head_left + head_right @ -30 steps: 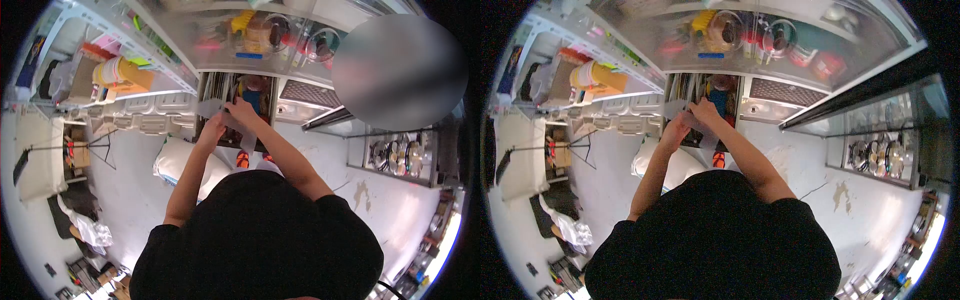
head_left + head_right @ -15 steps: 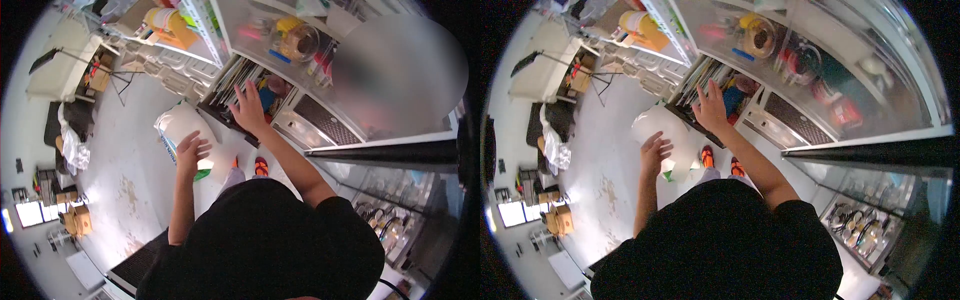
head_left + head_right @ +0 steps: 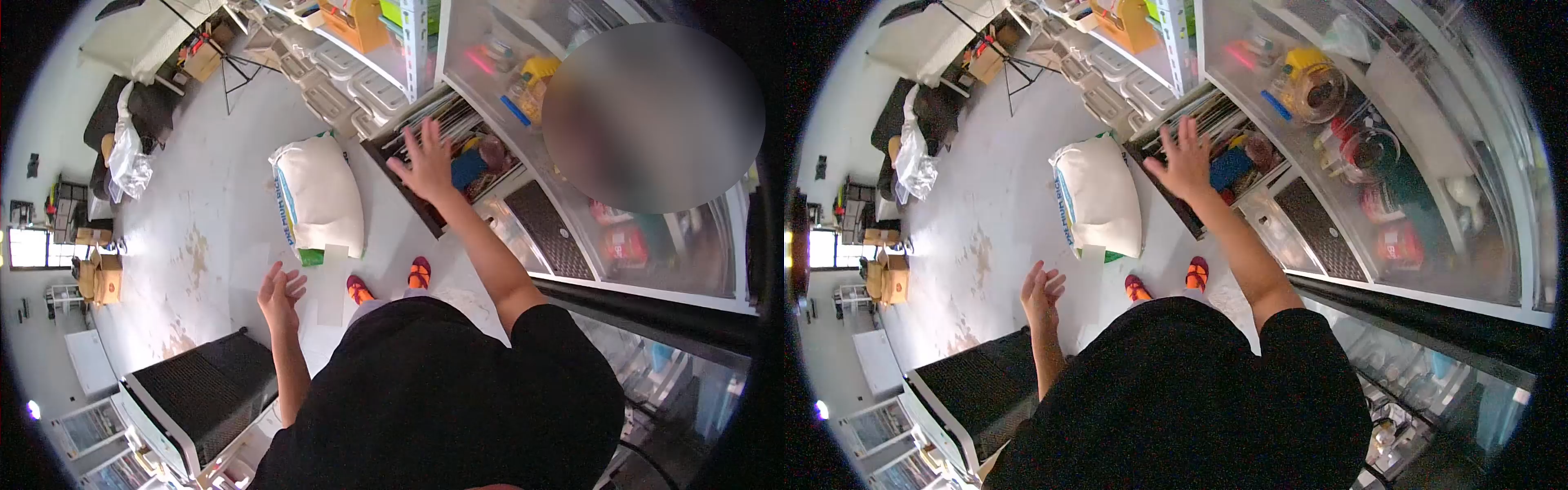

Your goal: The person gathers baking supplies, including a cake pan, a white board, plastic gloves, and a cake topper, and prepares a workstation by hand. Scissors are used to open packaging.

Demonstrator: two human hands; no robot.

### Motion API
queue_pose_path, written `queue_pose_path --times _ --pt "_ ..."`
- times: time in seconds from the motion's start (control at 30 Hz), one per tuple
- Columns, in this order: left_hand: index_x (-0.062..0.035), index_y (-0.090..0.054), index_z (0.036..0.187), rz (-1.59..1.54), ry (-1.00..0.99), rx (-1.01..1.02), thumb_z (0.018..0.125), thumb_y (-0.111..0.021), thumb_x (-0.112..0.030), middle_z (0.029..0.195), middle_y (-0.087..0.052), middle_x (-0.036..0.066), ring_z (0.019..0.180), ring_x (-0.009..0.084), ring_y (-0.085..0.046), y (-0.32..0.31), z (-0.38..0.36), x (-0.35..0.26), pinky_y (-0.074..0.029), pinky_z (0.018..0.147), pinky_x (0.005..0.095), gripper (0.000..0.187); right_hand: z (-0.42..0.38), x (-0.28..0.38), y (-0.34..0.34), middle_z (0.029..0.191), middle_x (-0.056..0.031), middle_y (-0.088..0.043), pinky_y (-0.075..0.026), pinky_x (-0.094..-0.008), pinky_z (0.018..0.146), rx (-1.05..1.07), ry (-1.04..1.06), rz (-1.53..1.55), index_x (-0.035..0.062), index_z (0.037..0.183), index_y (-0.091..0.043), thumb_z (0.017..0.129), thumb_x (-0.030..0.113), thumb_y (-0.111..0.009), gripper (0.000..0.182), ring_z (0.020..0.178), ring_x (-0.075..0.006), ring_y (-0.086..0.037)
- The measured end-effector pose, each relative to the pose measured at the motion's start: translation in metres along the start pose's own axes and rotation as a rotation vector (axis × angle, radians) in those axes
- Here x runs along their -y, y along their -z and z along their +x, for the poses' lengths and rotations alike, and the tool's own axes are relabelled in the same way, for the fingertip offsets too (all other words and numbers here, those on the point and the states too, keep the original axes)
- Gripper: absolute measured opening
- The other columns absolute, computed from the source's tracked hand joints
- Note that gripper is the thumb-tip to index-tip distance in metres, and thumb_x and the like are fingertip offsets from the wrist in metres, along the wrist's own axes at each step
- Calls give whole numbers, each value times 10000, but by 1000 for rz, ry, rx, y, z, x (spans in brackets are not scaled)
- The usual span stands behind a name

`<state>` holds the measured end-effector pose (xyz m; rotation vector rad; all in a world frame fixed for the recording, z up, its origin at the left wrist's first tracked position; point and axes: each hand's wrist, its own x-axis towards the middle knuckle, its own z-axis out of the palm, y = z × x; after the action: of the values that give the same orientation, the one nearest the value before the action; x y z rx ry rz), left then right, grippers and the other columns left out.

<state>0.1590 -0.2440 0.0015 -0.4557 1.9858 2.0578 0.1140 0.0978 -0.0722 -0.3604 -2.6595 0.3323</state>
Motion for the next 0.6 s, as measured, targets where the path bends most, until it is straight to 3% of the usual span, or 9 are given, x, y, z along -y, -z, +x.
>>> queue_pose_path --times 0.1,0.13,0.17,0.23,0.33,0.47,0.6 --pt "13 -437 1159 -3 -1 24 854 -457 -131 864 -595 126 727 218 -619 -4 3 -1 -480 567 256 338 -15 8 -17 1349 -264 -159 -147 -560 969 132 115 -10 114 1294 -326 774 555 -445 692 1249 -405 -164" --pt "13 -437 1159 -7 0 24 854 -457 -131 864 -595 126 727 218 -619 -6 3 -2 -480 567 256 338 -14 6 -23 1358 -250 -144 -141 -571 965 97 113 32 146 1308 -300 726 539 -527 738 1253 -400 -156" --pt "17 -435 1158 -3 -18 56 855 -453 -128 865 -595 128 732 221 -619 -8 4 -6 -482 572 256 336 -15 5 -28 1358 -250 -144 -141 -571 965 95 113 27 146 1308 -300 726 539 -527 738 1253 -400 -156" --pt "20 -433 1158 3 -37 103 856 -450 -125 866 -596 130 738 223 -620 -8 6 -7 -484 576 257 335 -12 11 -21 1367 -234 -127 -137 -590 957 213 23 -17 171 1326 -255 650 449 -639 826 1261 -391 -137" --pt "26 -430 1157 -15 -29 158 855 -451 -123 863 -597 134 741 223 -620 -3 11 -8 -487 582 259 338 -12 25 -10 1372 -221 -120 -143 -602 950 352 7 -130 181 1334 -223 584 346 -699 904 1269 -380 -121" --pt "21 -430 1158 6 -14 132 854 -451 -114 860 -597 134 737 218 -619 15 13 -12 -487 582 259 334 -3 29 7 1379 -209 -107 -152 -599 952 361 51 -120 179 1324 -252 581 276 -706 876 1276 -371 -101" --pt "18 -438 1153 -21 -38 47 856 -446 -113 860 -595 134 721 212 -616 39 17 -11 -485 572 257 325 11 6 26 1368 -213 -136 -193 -606 936 179 11 -103 174 1273 -339 579 296 -729 805 1275 -376 -93"
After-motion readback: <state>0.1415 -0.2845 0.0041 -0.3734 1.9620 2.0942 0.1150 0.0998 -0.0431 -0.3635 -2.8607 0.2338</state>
